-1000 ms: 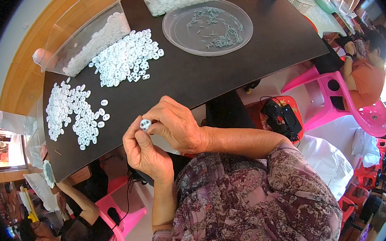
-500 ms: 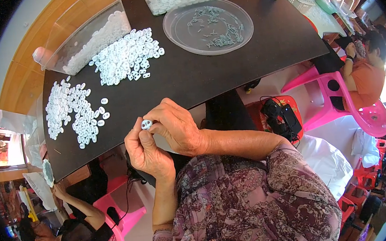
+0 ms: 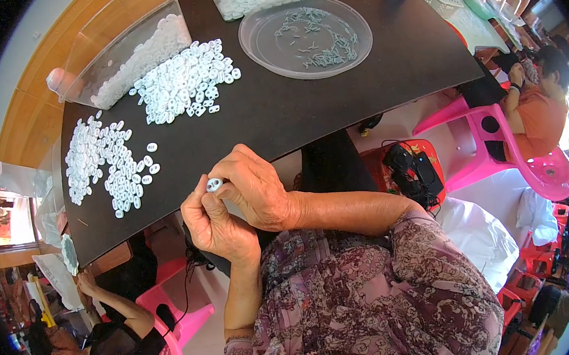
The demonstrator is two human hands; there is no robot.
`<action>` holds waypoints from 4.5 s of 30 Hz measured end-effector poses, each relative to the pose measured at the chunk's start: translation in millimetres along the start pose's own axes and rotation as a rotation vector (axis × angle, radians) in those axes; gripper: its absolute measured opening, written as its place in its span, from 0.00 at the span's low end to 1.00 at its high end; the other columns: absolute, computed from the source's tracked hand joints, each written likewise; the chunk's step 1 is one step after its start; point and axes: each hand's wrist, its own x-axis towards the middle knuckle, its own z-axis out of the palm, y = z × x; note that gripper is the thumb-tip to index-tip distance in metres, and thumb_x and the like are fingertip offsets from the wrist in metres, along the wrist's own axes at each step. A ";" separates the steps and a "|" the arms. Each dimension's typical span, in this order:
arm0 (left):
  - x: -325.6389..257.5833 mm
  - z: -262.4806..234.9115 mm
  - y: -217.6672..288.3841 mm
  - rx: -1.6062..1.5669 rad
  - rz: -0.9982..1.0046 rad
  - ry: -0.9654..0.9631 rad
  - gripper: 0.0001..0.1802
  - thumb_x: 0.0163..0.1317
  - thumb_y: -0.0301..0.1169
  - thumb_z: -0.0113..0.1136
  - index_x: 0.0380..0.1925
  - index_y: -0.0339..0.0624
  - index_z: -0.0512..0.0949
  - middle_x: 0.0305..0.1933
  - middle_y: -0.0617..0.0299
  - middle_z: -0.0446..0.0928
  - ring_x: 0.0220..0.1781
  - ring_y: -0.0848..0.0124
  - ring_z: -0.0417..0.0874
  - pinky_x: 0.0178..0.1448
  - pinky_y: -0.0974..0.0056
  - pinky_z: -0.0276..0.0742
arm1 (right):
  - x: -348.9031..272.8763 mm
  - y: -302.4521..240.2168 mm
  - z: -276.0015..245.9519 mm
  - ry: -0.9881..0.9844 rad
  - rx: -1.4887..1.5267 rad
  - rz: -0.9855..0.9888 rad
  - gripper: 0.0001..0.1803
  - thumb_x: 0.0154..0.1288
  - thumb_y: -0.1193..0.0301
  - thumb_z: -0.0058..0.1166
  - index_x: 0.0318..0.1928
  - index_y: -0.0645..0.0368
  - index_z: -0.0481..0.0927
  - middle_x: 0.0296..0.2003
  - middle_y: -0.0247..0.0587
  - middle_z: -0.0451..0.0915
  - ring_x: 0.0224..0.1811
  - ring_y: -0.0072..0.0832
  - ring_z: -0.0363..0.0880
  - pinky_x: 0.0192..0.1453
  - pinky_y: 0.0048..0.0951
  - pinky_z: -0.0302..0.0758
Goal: Manually inserting small metal components into plastic housings at an assembly workstation.
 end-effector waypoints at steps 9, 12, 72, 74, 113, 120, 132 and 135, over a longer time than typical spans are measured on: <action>2.5 -2.2 -9.1 0.172 0.129 -0.017 0.10 0.69 0.26 0.46 0.44 0.31 0.72 0.36 0.60 0.72 0.38 0.75 0.72 0.45 0.69 0.70 | -0.9 5.3 6.3 0.022 -0.029 -0.008 0.12 0.45 0.86 0.53 0.34 0.67 0.71 0.31 0.45 0.73 0.26 0.35 0.70 0.27 0.30 0.68; 5.5 -0.4 -5.7 0.165 0.082 0.007 0.14 0.69 0.34 0.49 0.42 0.32 0.73 0.41 0.61 0.73 0.40 0.77 0.73 0.47 0.71 0.72 | 4.7 3.0 5.9 0.032 -0.026 0.015 0.12 0.46 0.85 0.54 0.34 0.67 0.72 0.31 0.45 0.74 0.26 0.36 0.70 0.28 0.30 0.68; 75.9 2.9 0.0 -0.006 -0.452 -0.224 0.05 0.55 0.25 0.63 0.27 0.33 0.77 0.28 0.63 0.76 0.26 0.75 0.73 0.34 0.73 0.69 | 90.1 201.2 -133.9 -0.855 -0.810 0.224 0.04 0.51 0.75 0.49 0.24 0.63 0.75 0.26 0.52 0.76 0.33 0.49 0.74 0.38 0.47 0.71; 72.4 1.5 -1.8 -0.113 -0.521 -0.198 0.05 0.56 0.24 0.62 0.28 0.33 0.77 0.27 0.62 0.75 0.26 0.75 0.73 0.33 0.73 0.68 | 89.5 185.7 -134.1 -0.771 -0.712 0.246 0.04 0.53 0.75 0.49 0.25 0.63 0.75 0.25 0.49 0.76 0.31 0.45 0.75 0.36 0.42 0.71; 31.1 -6.4 8.2 -0.217 -0.534 -0.166 0.06 0.60 0.23 0.59 0.35 0.31 0.76 0.31 0.60 0.78 0.31 0.76 0.78 0.34 0.74 0.75 | 51.7 14.9 -57.1 -0.607 0.394 0.818 0.06 0.58 0.75 0.58 0.36 0.63 0.78 0.29 0.28 0.76 0.30 0.11 0.70 0.34 0.17 0.68; 22.7 -0.9 10.3 -0.115 -0.433 -0.144 0.04 0.62 0.23 0.56 0.34 0.32 0.75 0.31 0.63 0.76 0.29 0.79 0.74 0.34 0.75 0.72 | 49.5 10.9 -54.3 -0.592 0.348 0.791 0.06 0.57 0.76 0.58 0.35 0.64 0.77 0.29 0.31 0.77 0.32 0.12 0.72 0.34 0.17 0.68; 22.0 -1.4 6.9 -0.108 -0.408 -0.054 0.04 0.62 0.21 0.54 0.34 0.30 0.75 0.30 0.62 0.76 0.29 0.79 0.73 0.36 0.75 0.70 | 33.2 14.8 -39.0 -0.490 0.318 0.773 0.06 0.58 0.76 0.56 0.35 0.65 0.77 0.31 0.37 0.77 0.34 0.19 0.75 0.37 0.22 0.72; 22.2 -0.1 5.9 -0.148 -0.406 -0.051 0.04 0.62 0.21 0.54 0.34 0.30 0.75 0.30 0.61 0.76 0.29 0.78 0.73 0.36 0.75 0.71 | 30.6 17.0 -36.5 -0.496 0.160 0.640 0.06 0.57 0.76 0.55 0.35 0.64 0.76 0.30 0.39 0.75 0.33 0.24 0.75 0.37 0.25 0.72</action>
